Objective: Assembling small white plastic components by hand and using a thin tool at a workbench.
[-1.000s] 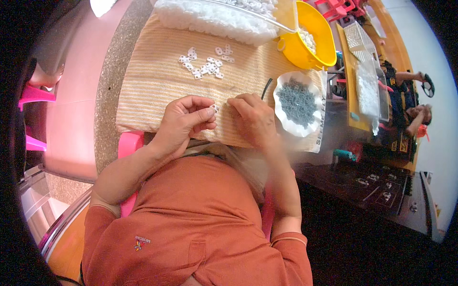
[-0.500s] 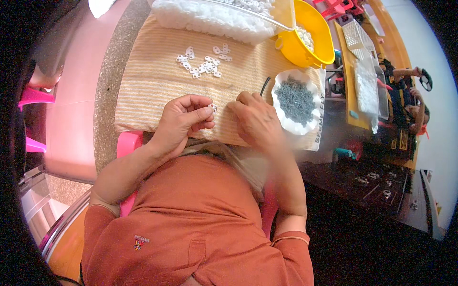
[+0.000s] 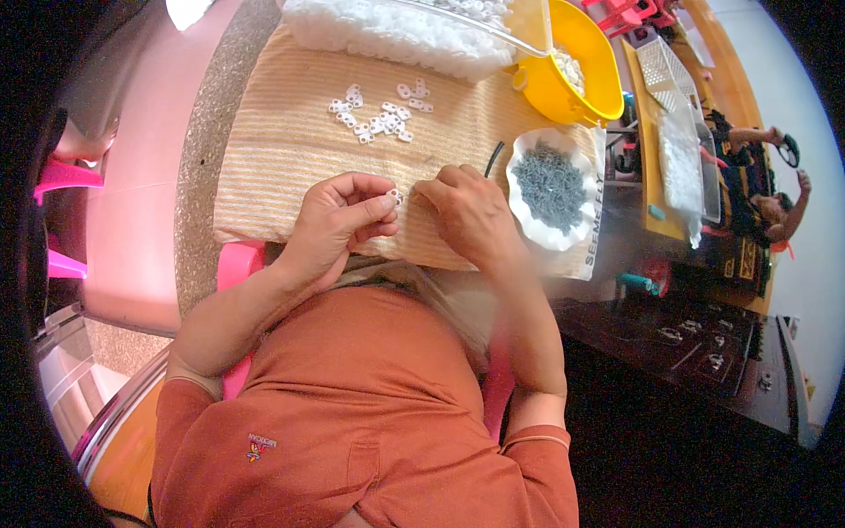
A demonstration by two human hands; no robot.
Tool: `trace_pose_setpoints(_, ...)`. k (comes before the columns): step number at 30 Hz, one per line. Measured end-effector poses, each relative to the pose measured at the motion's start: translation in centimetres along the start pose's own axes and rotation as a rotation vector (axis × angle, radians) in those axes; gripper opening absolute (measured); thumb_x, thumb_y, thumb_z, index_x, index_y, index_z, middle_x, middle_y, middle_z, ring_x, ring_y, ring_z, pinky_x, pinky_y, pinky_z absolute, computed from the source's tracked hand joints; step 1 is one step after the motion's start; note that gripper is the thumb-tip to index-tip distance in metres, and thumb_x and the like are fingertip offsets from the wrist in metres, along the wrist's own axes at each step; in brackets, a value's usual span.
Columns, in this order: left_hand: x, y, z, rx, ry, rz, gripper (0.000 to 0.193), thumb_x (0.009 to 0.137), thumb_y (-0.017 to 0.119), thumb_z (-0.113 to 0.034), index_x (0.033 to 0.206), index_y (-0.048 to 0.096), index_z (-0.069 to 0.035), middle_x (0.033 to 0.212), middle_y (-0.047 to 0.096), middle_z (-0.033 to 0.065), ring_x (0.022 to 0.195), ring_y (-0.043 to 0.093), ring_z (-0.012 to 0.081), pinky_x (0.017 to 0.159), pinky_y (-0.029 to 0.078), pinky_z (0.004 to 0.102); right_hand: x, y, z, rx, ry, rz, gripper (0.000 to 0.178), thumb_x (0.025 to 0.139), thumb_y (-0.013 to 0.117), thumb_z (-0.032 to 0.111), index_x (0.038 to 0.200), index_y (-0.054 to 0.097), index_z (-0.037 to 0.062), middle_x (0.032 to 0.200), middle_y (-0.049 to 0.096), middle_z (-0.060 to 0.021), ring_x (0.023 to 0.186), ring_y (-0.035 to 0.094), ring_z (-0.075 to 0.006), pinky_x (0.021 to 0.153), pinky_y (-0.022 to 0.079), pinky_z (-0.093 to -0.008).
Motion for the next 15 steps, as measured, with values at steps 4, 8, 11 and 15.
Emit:
trace_pose_setpoints(4, 0.0, 0.0, 0.0, -0.005, 0.001, 0.005, 0.015, 0.087, 0.065, -0.006, 0.100, 0.062, -0.001, 0.086, 0.065, 0.0048, 0.073, 0.064, 0.0109, 0.070, 0.057, 0.0244, -0.1, 0.0, 0.1, 0.023, 0.024, 0.009, 0.022, 0.078, 0.057, 0.007, 0.098, 0.066, 0.0098, 0.087, 0.061, -0.0108, 0.088, 0.060, -0.0300, 0.076, 0.050, -0.0399)
trace_pose_setpoints(8, 0.0, -0.1, 0.1, 0.000, -0.002, 0.004, 0.015, 0.087, 0.065, -0.006, 0.100, 0.062, -0.001, 0.086, 0.065, 0.0050, 0.073, 0.064, 0.0109, 0.070, 0.057, 0.0244, -0.3, -0.2, 0.1, 0.119, 0.068, 0.003, 0.017, 0.084, 0.056, 0.010, 0.099, 0.065, 0.0074, 0.088, 0.062, -0.0132, 0.088, 0.060, -0.0335, 0.076, 0.049, -0.0415)
trace_pose_setpoints(11, 0.0, -0.2, 0.2, 0.007, -0.001, 0.003, 0.015, 0.087, 0.065, -0.006, 0.101, 0.061, 0.000, 0.086, 0.065, 0.0056, 0.074, 0.065, 0.0112, 0.070, 0.057, 0.0242, -0.4, -0.2, -0.2, 0.218, 0.117, -0.009, 0.016, 0.085, 0.058, 0.010, 0.099, 0.064, 0.0054, 0.088, 0.062, -0.0146, 0.085, 0.061, -0.0330, 0.075, 0.050, -0.0400)
trace_pose_setpoints(15, 0.1, -0.2, 0.3, 0.010, -0.014, -0.008, 0.015, 0.087, 0.064, -0.005, 0.100, 0.061, 0.000, 0.086, 0.065, 0.0065, 0.076, 0.065, 0.0117, 0.071, 0.057, 0.0242, -1.5, 1.0, -2.1, 0.622, 0.200, -0.082, 0.027, 0.082, 0.068, 0.001, 0.109, 0.063, -0.0005, 0.088, 0.065, -0.0059, 0.082, 0.062, -0.0145, 0.073, 0.049, -0.0259)
Point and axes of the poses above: each hand's wrist, its own x-axis towards the middle knuckle, its own y-axis out of the palm, z = x × y, the point moved 7 cm from there along x, towards the middle knuckle
